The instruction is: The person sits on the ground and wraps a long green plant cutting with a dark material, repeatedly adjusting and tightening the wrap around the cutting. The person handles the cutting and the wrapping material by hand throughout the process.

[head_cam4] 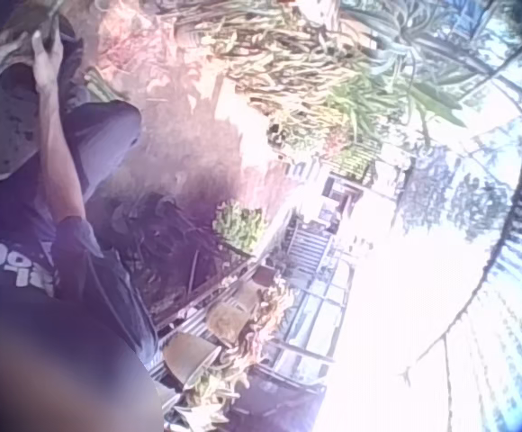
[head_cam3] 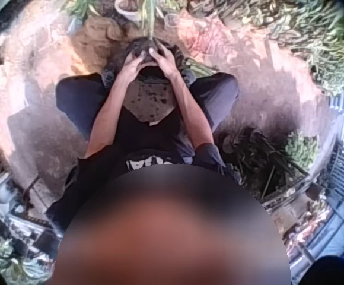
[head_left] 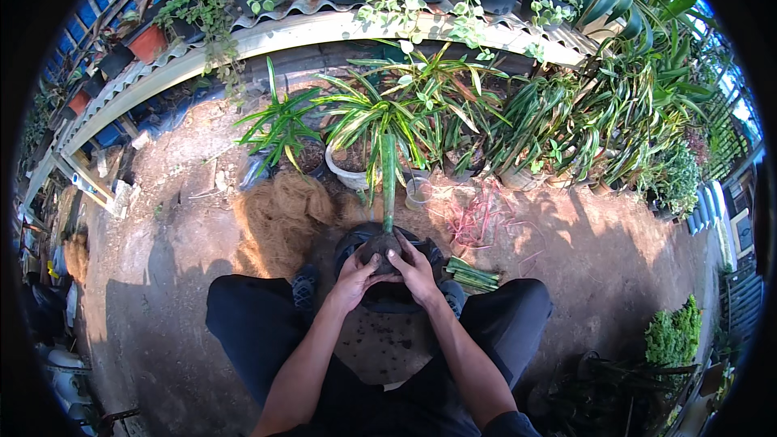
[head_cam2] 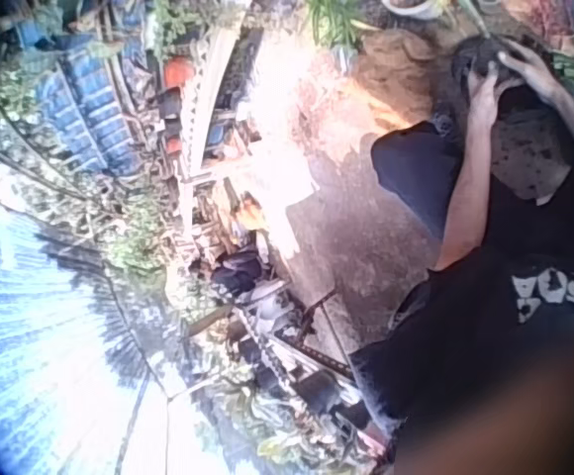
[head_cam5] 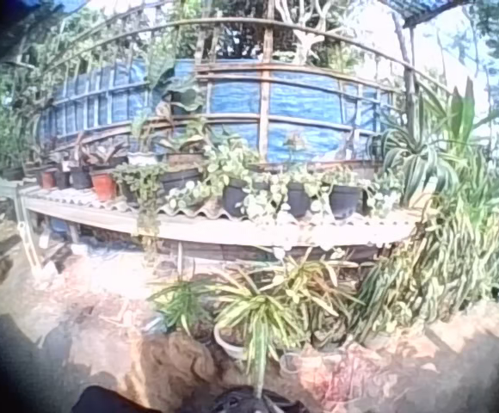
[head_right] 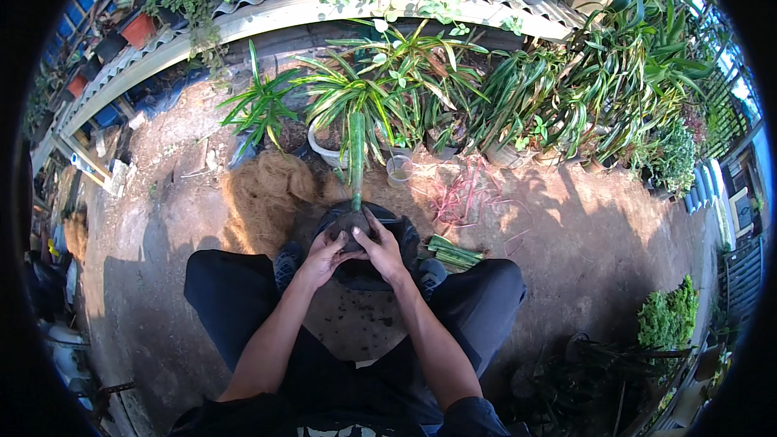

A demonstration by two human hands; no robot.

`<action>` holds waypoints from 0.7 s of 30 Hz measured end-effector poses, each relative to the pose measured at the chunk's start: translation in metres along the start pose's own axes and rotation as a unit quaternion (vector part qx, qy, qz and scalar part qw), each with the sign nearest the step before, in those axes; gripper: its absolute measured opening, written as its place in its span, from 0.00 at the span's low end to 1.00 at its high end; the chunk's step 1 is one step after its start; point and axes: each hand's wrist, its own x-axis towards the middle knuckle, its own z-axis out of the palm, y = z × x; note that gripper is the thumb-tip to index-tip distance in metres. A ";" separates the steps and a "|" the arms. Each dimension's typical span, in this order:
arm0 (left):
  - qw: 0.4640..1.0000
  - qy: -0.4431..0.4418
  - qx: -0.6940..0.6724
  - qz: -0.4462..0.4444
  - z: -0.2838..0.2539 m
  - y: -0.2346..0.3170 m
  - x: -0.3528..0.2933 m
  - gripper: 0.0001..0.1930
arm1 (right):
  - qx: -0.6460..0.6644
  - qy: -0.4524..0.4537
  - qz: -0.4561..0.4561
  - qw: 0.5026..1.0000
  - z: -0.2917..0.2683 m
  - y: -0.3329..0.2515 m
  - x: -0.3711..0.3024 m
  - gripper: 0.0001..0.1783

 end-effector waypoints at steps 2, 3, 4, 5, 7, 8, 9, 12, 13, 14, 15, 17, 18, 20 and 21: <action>1.000 0.005 -0.026 -0.003 -0.004 0.001 0.000 0.25 | -0.037 -0.028 -0.020 0.999 -0.002 0.004 0.000 0.41; 0.999 0.017 -0.037 -0.009 -0.006 0.001 0.001 0.25 | -0.042 -0.036 -0.041 0.998 -0.002 0.007 0.001 0.42; 0.998 -0.004 -0.067 -0.010 -0.009 0.001 0.001 0.25 | -0.050 -0.040 -0.052 0.997 -0.003 0.009 0.001 0.43; 0.995 -0.016 -0.094 -0.017 -0.011 0.001 0.001 0.25 | -0.059 -0.036 -0.059 0.996 -0.003 0.010 0.002 0.44; 0.994 -0.022 -0.106 -0.022 -0.013 0.000 0.001 0.25 | -0.081 -0.057 -0.082 0.992 -0.003 0.011 0.002 0.43; 0.996 -0.017 -0.090 -0.020 -0.014 0.000 0.001 0.24 | -0.105 -0.049 -0.053 0.992 -0.003 0.011 0.002 0.43; 0.997 -0.001 -0.070 -0.022 -0.014 0.000 0.001 0.24 | -0.059 -0.070 -0.068 0.993 -0.004 0.009 0.001 0.42; 0.995 -0.011 -0.100 0.011 -0.012 0.001 -0.001 0.24 | 0.023 -0.073 0.001 0.997 -0.005 -0.001 0.000 0.40; 0.995 -0.014 -0.102 0.011 -0.011 0.002 -0.002 0.24 | 0.039 -0.061 0.021 0.997 -0.004 -0.003 -0.001 0.40; 0.994 -0.016 -0.105 0.015 -0.011 0.002 -0.003 0.24 | 0.064 -0.058 0.027 0.996 -0.004 -0.005 -0.002 0.39; 0.994 -0.013 -0.104 0.014 -0.010 0.003 -0.004 0.24 | 0.052 -0.048 0.038 0.997 -0.003 -0.006 -0.003 0.38; 0.988 -0.023 -0.153 -0.015 -0.012 0.005 -0.005 0.24 | 0.059 -0.061 0.023 0.996 -0.002 -0.005 -0.004 0.38; 0.983 -0.019 -0.183 -0.030 -0.013 0.006 -0.005 0.24 | 0.062 -0.064 0.028 0.996 -0.001 -0.005 -0.004 0.38; 0.989 -0.020 -0.143 -0.016 -0.013 0.006 -0.005 0.24 | 0.060 -0.075 0.022 0.995 -0.002 -0.003 -0.003 0.38; 0.992 -0.005 -0.126 -0.010 -0.013 0.006 -0.005 0.24 | 0.059 -0.071 0.030 0.995 -0.002 -0.002 -0.003 0.39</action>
